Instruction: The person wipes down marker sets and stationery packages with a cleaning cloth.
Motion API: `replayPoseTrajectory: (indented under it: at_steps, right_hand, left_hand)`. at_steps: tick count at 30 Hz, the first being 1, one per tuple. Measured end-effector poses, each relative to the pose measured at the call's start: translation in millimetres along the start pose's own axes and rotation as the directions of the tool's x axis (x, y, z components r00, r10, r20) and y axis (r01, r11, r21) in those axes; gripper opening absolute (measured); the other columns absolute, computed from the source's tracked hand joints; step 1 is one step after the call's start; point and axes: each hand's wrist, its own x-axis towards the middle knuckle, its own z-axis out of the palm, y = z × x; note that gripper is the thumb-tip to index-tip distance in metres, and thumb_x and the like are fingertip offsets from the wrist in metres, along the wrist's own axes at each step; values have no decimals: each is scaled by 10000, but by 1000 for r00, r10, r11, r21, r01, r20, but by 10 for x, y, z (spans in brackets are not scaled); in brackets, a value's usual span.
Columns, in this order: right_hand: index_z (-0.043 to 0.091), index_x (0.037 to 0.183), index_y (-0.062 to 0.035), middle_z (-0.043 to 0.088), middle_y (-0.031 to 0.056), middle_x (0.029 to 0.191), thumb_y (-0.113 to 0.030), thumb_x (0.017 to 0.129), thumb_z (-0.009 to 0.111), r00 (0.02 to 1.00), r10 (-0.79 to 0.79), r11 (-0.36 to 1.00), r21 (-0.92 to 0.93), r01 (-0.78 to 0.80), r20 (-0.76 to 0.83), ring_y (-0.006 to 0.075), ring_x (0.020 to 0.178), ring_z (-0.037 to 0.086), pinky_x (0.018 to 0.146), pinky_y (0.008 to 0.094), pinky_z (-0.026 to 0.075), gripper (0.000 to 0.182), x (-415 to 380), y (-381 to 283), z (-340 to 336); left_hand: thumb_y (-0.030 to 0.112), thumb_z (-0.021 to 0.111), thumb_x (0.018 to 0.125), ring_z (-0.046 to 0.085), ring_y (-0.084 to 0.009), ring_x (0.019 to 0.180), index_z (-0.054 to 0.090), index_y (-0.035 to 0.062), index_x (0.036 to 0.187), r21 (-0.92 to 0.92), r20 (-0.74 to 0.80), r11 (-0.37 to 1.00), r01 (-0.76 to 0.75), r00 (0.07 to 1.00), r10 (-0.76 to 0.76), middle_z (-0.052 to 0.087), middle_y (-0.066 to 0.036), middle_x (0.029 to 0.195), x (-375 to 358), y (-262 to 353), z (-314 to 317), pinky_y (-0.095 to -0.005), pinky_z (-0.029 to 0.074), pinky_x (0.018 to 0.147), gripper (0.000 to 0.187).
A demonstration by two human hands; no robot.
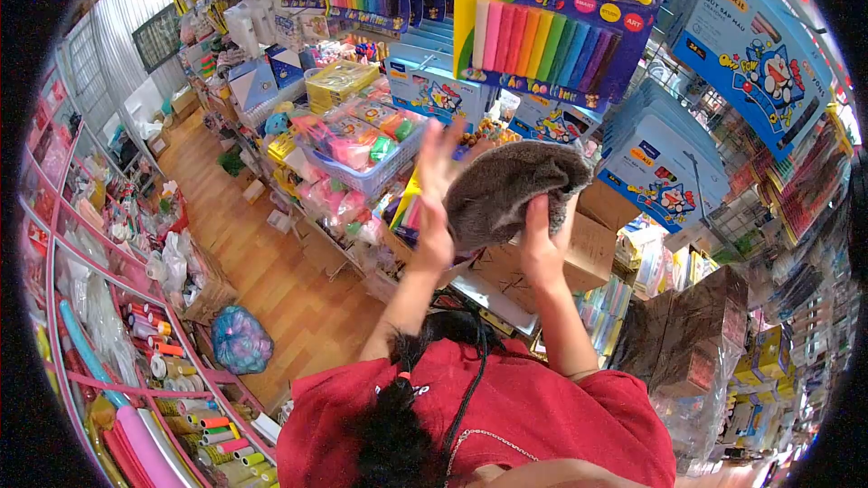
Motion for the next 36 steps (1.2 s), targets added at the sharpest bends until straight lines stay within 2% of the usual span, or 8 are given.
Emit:
replayPoseTrajectory:
  at_steps: [3, 8, 12, 19, 23, 28, 31, 36]
  right_hand:
    - [185, 1334, -30, 319, 129, 1312, -371, 866, 533, 990, 40, 999, -41, -35, 138, 224, 1213, 316, 1029, 356, 219, 675, -46, 32, 116]
    - [295, 1355, -16, 218, 210, 1402, -780, 748, 131, 905, 61, 989, -149, 3, 421, 329, 1321, 169, 1067, 435, 106, 990, 86, -6, 72]
    - [322, 1342, -30, 263, 215, 1390, -567, 859, 328, 928, -87, 853, -455, 257, 362, 336, 1309, 220, 1059, 440, 139, 722, 122, -82, 8]
    - [471, 1142, 3, 469, 140, 1210, -189, 852, 486, 856, -516, 749, -498, 436, -27, 236, 1091, 475, 956, 371, 344, 349, 220, -109, -328]
    - [469, 1171, -72, 447, 157, 1248, -165, 748, 662, 729, -613, 242, -806, 540, 305, 284, 1142, 441, 983, 386, 316, 475, 461, -481, -191]
    - [341, 1329, -374, 212, 103, 1437, -236, 628, 757, 780, -401, -325, -871, 369, 481, 331, 1320, 197, 1034, 576, 77, 827, 1023, -295, -12]
    - [291, 1344, -426, 159, 85, 1458, -243, 629, 755, 747, -409, -556, -792, 252, 525, 344, 1329, 158, 1009, 626, 36, 871, 1348, -74, -82]
    - [340, 1332, -384, 178, 82, 1457, -137, 515, 783, 763, -421, -364, -862, 353, 490, 311, 1337, 166, 1023, 598, 116, 962, 1300, -204, -6]
  left_hand:
    - [582, 498, 805, 162, -295, 1337, 222, 21, 1379, 409, 200, 908, -84, 980, 1, 170, -163, 1446, -317, -199, 51, -401, 145, 1071, 849]
    - [25, 602, 805, 408, -198, 1182, 327, -8, 1323, 368, -243, 918, 147, 968, -58, 404, -123, 1307, -335, -121, 102, -311, 313, 993, 587]
    - [267, 502, 917, 490, -173, 1038, 458, -9, 1201, 223, -444, 971, 91, 896, 18, 538, -72, 1143, -300, -159, -42, -322, 364, 918, 398]
    - [265, 507, 914, 477, -154, 1024, 463, 6, 1192, 223, -417, 973, 57, 908, 43, 518, -59, 1158, -258, -35, -82, -315, 370, 897, 382]
    - [283, 541, 890, 496, -189, 1047, 445, 23, 1217, -186, -641, 960, 210, 715, -280, 514, -72, 1166, -96, -78, -37, -343, 396, 905, 428]
    - [278, 524, 890, 613, -210, 871, 509, 31, 1131, -251, -514, 944, 213, 797, -317, 610, -94, 1026, -16, -146, -201, -340, 497, 759, 346]
    - [265, 515, 894, 609, -205, 882, 507, 27, 1136, -255, -523, 946, 200, 794, -309, 605, -96, 1037, -14, -136, -203, -341, 496, 759, 339]
    - [263, 531, 891, 542, -165, 964, 495, 43, 1167, -278, -541, 945, 175, 784, -304, 565, -58, 1084, -42, -158, -306, -318, 443, 826, 355]
